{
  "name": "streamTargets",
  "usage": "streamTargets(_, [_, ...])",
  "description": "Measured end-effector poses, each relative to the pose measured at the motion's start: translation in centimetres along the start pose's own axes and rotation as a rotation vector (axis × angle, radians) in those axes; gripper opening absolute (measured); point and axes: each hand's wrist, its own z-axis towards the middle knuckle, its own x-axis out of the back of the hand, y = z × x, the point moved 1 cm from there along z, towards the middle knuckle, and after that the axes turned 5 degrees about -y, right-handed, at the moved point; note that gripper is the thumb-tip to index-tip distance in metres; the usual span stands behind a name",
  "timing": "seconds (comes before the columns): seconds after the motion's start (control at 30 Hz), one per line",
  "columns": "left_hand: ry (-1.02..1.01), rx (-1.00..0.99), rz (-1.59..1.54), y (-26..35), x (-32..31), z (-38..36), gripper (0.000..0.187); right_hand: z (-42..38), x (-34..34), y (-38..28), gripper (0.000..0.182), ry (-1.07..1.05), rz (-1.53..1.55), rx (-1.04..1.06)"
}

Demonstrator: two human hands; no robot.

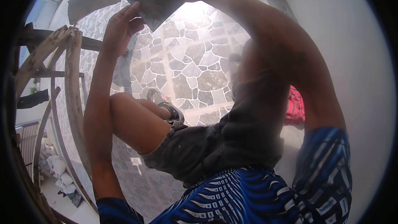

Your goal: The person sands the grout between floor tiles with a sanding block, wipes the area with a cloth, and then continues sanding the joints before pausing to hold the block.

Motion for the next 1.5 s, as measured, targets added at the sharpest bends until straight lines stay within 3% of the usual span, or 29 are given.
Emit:
streamTargets(0.1, [-0.039, 0.003, -0.008, -0.1, -0.2, -0.2, 0.030, -0.2, 0.2, 0.1, 0.041, -0.061, -0.017, 0.006])
streamTargets(0.27, [-0.135, -0.007, 0.036, -0.4, -0.7, -0.1, 0.040, -1.8, -0.8, -1.4, 0.039, 0.101, -0.088, -0.045])
streamTargets(0.37, [-0.140, 0.026, 0.103, -0.4, -1.5, -0.5, 0.032, -2.3, -0.6, -2.1, 0.039, 0.177, -0.071, -0.037])
streamTargets(0.5, [-0.259, 0.084, 0.284, 0.2, -2.1, -1.7, 0.036, -2.2, 0.6, -2.7, 0.040, 0.251, 0.002, 0.047])
streamTargets(0.67, [-0.358, 0.148, 0.454, -0.2, -1.4, -2.7, 0.032, -1.7, 2.8, -2.4, 0.030, 0.332, 0.094, 0.051])
streamTargets(0.77, [-0.323, 0.174, 0.526, -0.8, 0.0, -2.6, 0.030, -0.9, 4.8, -1.2, 0.027, 0.396, 0.042, -0.006])
streamTargets(0.87, [-0.304, 0.198, 0.594, -1.6, 1.5, -2.1, 0.028, -0.3, 8.2, 0.3, 0.027, 0.289, -0.006, -0.057])
streamTargets(1.0, [-0.395, 0.341, 0.806, -3.4, 3.9, -1.1, 0.027, -0.2, 11.8, 2.0, 0.037, 0.552, -0.435, -0.089])
streamTargets(1.13, [-0.487, 0.486, 0.837, -4.3, 4.4, -1.0, 0.029, -0.9, 13.5, 2.7, 0.040, 0.464, -0.729, -0.174])
streamTargets(1.4, [-0.497, 0.399, 0.839, -3.8, 3.4, 0.2, 0.034, -0.7, 13.9, 4.4, 0.043, 0.244, -1.141, -0.308])
streamTargets(1.5, [-0.511, 0.425, 0.870, -3.4, 2.7, 0.2, 0.032, -1.7, 11.9, 3.5, 0.048, 0.158, -1.087, -0.270])
